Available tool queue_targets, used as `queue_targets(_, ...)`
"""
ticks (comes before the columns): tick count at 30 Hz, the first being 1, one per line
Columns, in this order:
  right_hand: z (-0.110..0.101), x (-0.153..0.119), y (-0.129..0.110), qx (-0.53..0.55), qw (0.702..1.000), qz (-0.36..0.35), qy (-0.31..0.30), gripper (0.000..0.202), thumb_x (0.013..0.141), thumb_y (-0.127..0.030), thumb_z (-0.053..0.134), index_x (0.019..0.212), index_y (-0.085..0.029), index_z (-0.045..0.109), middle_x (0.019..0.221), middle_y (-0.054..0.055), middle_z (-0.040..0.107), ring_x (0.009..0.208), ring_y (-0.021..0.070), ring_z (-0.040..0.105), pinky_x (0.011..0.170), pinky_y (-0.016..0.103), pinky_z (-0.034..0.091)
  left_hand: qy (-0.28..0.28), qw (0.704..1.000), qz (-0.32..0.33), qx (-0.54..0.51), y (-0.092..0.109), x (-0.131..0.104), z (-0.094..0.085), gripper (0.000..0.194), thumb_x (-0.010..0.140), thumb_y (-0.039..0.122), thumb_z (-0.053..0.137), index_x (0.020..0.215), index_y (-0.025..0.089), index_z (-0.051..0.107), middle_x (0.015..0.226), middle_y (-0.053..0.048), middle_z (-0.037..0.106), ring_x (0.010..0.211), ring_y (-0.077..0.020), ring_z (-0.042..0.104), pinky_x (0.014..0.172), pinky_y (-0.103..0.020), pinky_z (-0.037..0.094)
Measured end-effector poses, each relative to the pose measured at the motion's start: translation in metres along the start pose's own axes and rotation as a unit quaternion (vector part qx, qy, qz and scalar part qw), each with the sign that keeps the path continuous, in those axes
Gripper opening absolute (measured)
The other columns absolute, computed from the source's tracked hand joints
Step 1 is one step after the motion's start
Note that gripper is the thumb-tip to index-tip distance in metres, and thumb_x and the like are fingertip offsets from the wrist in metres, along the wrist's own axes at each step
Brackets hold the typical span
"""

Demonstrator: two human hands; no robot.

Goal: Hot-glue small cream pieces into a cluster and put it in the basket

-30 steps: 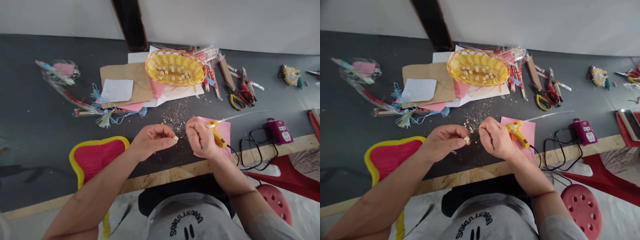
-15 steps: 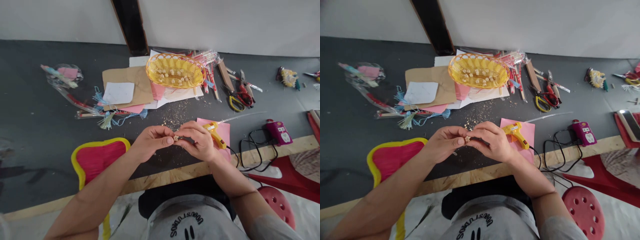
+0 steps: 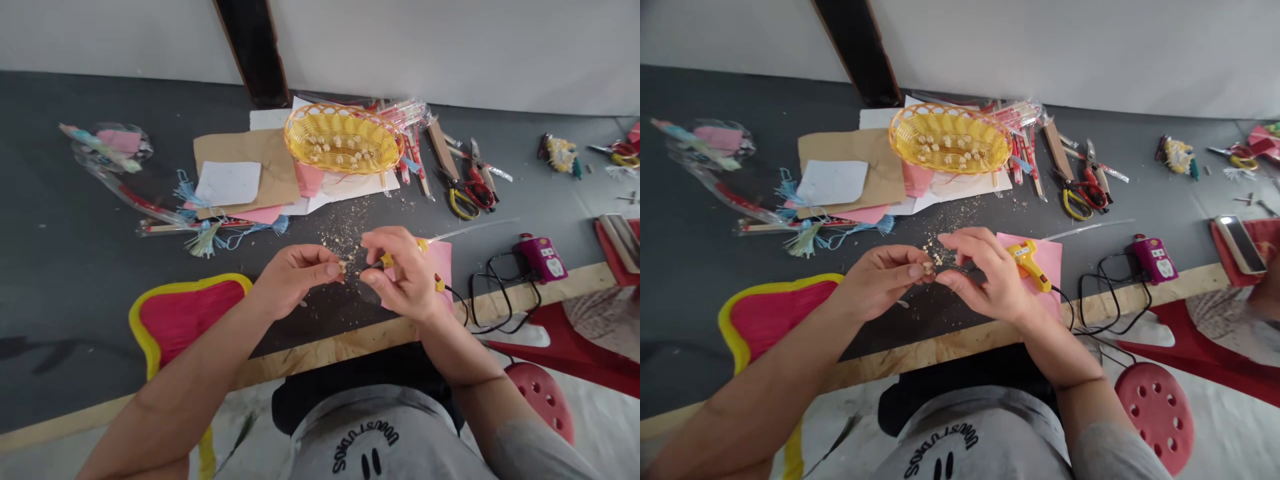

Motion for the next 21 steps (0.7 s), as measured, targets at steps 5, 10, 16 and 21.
queue_targets(5,-0.067,-0.015,0.007,-0.114,0.985,0.121,0.052,0.015,0.097,-0.025,0.059,0.110,-0.026,0.066,0.105,0.008,0.067,0.092,0.0222,0.066,0.081,0.040,0.057,0.020,1.000,0.010,-0.012,0.005,0.000,-0.003,0.031,0.056,0.038,0.098,0.068,0.017,0.079,0.065,-0.002,0.074,0.062,-0.0111,0.065,0.061,-0.021,0.051)
queue_targets(10,-0.084,-0.062,0.068,-0.277,0.920,0.252,-0.113,0.019,0.092,-0.038,0.063,0.099,-0.020,0.066,0.091,0.007,0.070,0.078,0.0213,0.064,0.073,0.037,0.053,0.020,0.999,0.023,-0.010,0.008,0.001,-0.006,0.029,0.058,0.038,0.096,0.069,0.018,0.079,0.065,-0.003,0.073,0.061,-0.0110,0.063,0.058,-0.020,0.050)
queue_targets(16,-0.073,-0.095,0.110,-0.300,0.866,0.350,-0.196,0.022,0.088,-0.037,0.062,0.099,-0.019,0.068,0.085,0.007,0.071,0.071,0.0192,0.063,0.066,0.031,0.046,0.020,0.999,0.049,-0.012,0.011,0.006,-0.006,0.030,0.059,0.041,0.095,0.067,0.017,0.078,0.063,-0.002,0.071,0.060,-0.0091,0.059,0.060,-0.019,0.050)
queue_targets(21,-0.070,-0.100,0.126,-0.236,0.839,0.441,-0.215,0.022,0.084,-0.040,0.062,0.088,-0.020,0.068,0.072,0.001,0.064,0.062,0.0154,0.055,0.058,0.029,0.039,0.011,0.999,0.049,-0.015,0.010,0.008,-0.005,0.031,0.060,0.042,0.095,0.067,0.018,0.078,0.062,0.000,0.069,0.060,-0.0080,0.059,0.061,-0.017,0.050)
Point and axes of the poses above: each hand's wrist, its own x-axis towards the middle knuckle, its own z-axis out of the palm, y = z × x, the point moved 10 cm from there along x, towards the middle knuckle
